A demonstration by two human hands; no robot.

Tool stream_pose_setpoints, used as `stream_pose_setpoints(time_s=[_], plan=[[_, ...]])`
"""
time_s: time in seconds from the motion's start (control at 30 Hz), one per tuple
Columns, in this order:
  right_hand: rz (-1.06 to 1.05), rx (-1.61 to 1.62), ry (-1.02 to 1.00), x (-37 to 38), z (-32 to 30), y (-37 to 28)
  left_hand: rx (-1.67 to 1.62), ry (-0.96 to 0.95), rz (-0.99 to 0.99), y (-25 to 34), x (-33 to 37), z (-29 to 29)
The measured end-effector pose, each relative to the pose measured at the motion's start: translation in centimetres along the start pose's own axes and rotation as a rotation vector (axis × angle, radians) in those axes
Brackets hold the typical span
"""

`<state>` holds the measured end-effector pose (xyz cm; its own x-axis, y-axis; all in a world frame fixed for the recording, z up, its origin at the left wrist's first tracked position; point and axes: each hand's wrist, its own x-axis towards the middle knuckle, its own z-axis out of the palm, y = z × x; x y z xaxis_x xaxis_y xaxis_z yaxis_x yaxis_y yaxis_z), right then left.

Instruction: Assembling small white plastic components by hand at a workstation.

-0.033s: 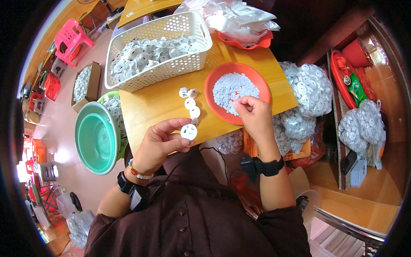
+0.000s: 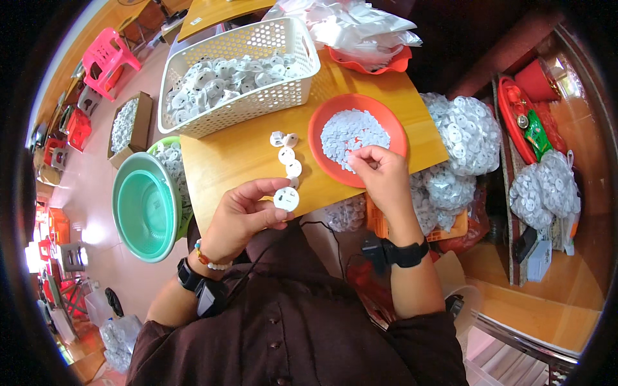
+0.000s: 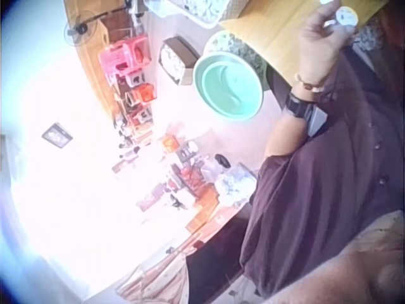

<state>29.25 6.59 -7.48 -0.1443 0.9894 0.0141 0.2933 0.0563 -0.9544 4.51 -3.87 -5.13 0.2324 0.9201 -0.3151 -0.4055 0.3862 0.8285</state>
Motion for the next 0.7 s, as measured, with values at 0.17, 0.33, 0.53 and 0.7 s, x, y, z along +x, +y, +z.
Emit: stream_pose_setpoints(time_s=[0.17, 0.33, 0.53, 0.7], plan=[[0.013, 0.209, -0.183, -2.7, 0.8, -4.5, 0.169, -0.007, 0.164, -0.1, 0.1, 0.9], [-0.154, 0.140, -0.271, -4.6, 2.1, -6.9, 0.214, 0.009, 0.194, 0.3, 0.0, 1.5], [-0.241, -0.117, -0.210, -5.1, 2.7, -8.0, 0.323, 0.037, 0.298, 0.5, -0.3, 1.9], [-0.357, -0.283, -0.185, -5.2, 2.8, -8.3, 0.445, 0.063, 0.395, 0.8, -0.5, 2.0]])
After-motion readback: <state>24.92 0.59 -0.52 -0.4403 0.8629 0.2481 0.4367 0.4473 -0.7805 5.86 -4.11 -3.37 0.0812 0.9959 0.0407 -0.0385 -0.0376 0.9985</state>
